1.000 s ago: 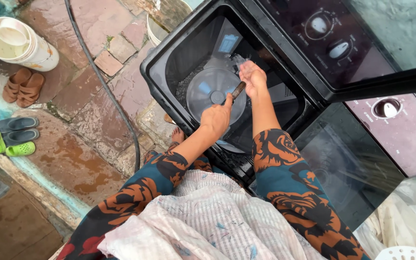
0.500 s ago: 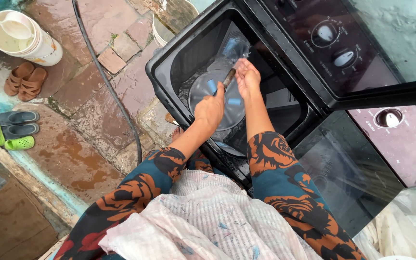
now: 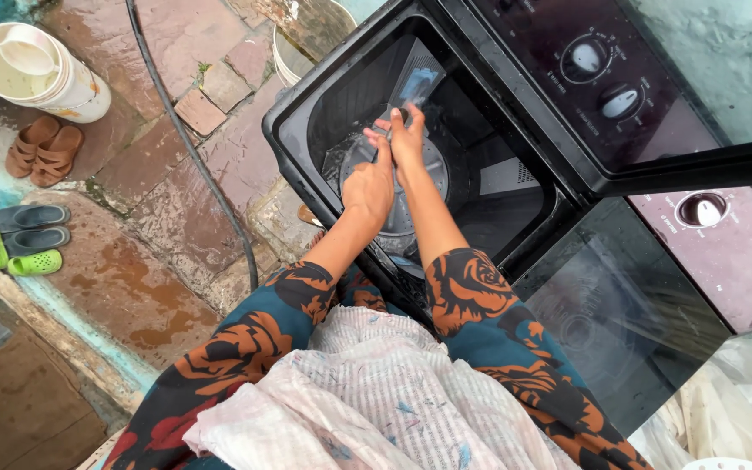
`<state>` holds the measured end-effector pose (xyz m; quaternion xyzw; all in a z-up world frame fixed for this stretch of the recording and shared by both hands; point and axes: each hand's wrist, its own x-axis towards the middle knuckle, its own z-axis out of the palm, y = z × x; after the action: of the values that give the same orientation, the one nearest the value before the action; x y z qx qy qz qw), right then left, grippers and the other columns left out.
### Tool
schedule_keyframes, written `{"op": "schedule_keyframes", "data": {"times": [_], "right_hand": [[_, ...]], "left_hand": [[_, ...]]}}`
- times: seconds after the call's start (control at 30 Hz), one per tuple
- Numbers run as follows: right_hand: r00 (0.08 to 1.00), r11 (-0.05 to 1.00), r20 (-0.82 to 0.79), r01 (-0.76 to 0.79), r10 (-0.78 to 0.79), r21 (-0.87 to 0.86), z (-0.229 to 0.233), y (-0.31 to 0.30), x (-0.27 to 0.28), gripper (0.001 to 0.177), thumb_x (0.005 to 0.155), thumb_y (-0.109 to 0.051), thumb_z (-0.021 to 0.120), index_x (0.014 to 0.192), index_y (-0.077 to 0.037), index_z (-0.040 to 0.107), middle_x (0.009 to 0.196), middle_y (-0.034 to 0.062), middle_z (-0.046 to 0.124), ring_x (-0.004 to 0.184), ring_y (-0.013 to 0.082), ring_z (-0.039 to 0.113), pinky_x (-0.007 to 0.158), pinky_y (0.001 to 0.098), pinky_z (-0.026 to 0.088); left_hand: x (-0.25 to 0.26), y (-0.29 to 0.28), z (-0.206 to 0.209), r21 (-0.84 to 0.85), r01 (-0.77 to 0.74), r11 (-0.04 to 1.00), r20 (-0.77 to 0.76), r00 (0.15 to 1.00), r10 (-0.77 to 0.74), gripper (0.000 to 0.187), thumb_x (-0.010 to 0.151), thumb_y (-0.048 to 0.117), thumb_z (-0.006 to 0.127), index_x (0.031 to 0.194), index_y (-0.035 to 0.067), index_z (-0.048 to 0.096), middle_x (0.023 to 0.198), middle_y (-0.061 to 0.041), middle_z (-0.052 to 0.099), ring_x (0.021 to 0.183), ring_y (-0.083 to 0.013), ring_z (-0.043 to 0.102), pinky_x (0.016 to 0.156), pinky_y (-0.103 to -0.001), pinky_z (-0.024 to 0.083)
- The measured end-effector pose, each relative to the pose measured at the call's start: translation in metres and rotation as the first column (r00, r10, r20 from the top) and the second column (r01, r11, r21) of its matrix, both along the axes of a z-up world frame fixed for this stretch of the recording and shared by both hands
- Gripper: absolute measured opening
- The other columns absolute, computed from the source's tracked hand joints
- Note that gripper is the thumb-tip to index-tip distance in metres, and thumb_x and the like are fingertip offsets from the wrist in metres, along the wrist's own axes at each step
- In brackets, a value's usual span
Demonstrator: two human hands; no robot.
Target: Washing clothes using a twin-tub washing machine and a water hose in an outdoor courtyard.
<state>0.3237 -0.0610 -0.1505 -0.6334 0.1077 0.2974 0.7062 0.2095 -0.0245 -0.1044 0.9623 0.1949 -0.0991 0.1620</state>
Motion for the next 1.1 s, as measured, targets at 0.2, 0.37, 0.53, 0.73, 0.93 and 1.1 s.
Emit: {"op": "schedule_keyframes", "data": {"times": [0.2, 0.37, 0.53, 0.73, 0.93, 1.1], "right_hand": [[0.995, 0.991, 0.041, 0.082, -0.087, 0.107, 0.007, 0.011, -0.006, 0.055, 0.106, -0.028, 0.044, 0.152, -0.019, 0.015, 0.118, 0.0265, 0.064, 0.078, 0.0341, 0.077, 0.063, 0.0373, 0.063], [0.995, 0.999, 0.091, 0.051, -0.051, 0.002, 0.013, 0.008, -0.007, 0.045, 0.107, -0.024, 0.042, 0.146, -0.016, 0.022, 0.113, 0.0251, 0.066, 0.064, 0.0314, 0.075, 0.053, 0.0366, 0.061], [0.994, 0.993, 0.061, 0.092, -0.088, -0.078, 0.017, -0.001, -0.013, 0.042, 0.106, -0.022, 0.043, 0.143, -0.014, 0.024, 0.102, 0.0233, 0.070, 0.060, 0.0313, 0.073, 0.048, 0.0377, 0.058], [0.987, 0.981, 0.009, 0.162, -0.162, -0.106, 0.009, -0.032, -0.026, 0.041, 0.105, -0.023, 0.045, 0.141, -0.017, 0.026, 0.100, 0.0222, 0.070, 0.057, 0.0279, 0.071, 0.047, 0.0393, 0.056], [0.958, 0.951, -0.075, 0.263, -0.278, -0.165, -0.037, -0.083, -0.039, 0.034, 0.105, -0.022, 0.047, 0.134, -0.016, 0.030, 0.094, 0.0227, 0.071, 0.054, 0.0267, 0.065, 0.047, 0.0409, 0.054], [0.923, 0.907, -0.009, 0.376, -0.384, -0.191, -0.087, -0.131, -0.043, 0.028, 0.106, -0.016, 0.052, 0.128, -0.009, 0.036, 0.092, 0.0231, 0.070, 0.062, 0.0265, 0.072, 0.053, 0.0431, 0.060]], "left_hand": [[0.001, 0.007, 0.014, -0.026, -0.040, 0.999, 0.027, 0.999, 0.040, 0.079, 0.093, 0.023, 0.060, 0.157, 0.005, 0.015, 0.092, -0.027, 0.070, 0.072, -0.0361, 0.076, 0.059, -0.043, 0.062], [0.002, 0.006, 0.005, -0.050, -0.053, 0.997, -0.025, 0.998, 0.052, 0.070, 0.097, 0.018, 0.057, 0.155, 0.000, 0.023, 0.095, -0.026, 0.071, 0.079, -0.0367, 0.076, 0.063, -0.043, 0.062], [0.000, 0.003, 0.004, -0.039, 0.010, 0.999, -0.005, 1.000, -0.010, 0.071, 0.095, 0.020, 0.058, 0.155, 0.003, 0.024, 0.096, -0.026, 0.072, 0.083, -0.0362, 0.076, 0.065, -0.044, 0.062], [-0.003, -0.021, -0.016, -0.059, 0.085, 0.995, -0.025, 0.996, -0.086, 0.069, 0.098, 0.019, 0.054, 0.157, 0.002, 0.024, 0.099, -0.024, 0.073, 0.086, -0.0363, 0.075, 0.070, -0.045, 0.063], [-0.012, -0.055, -0.010, -0.146, 0.136, 0.980, -0.141, 0.978, -0.157, 0.064, 0.100, 0.018, 0.051, 0.157, 0.005, 0.025, 0.104, -0.022, 0.074, 0.092, -0.0359, 0.075, 0.072, -0.048, 0.061], [-0.016, -0.087, -0.031, -0.144, 0.255, 0.956, -0.106, 0.957, -0.271, 0.064, 0.098, 0.018, 0.053, 0.155, 0.002, 0.028, 0.106, -0.020, 0.075, 0.092, -0.0346, 0.076, 0.070, -0.047, 0.061]]}}
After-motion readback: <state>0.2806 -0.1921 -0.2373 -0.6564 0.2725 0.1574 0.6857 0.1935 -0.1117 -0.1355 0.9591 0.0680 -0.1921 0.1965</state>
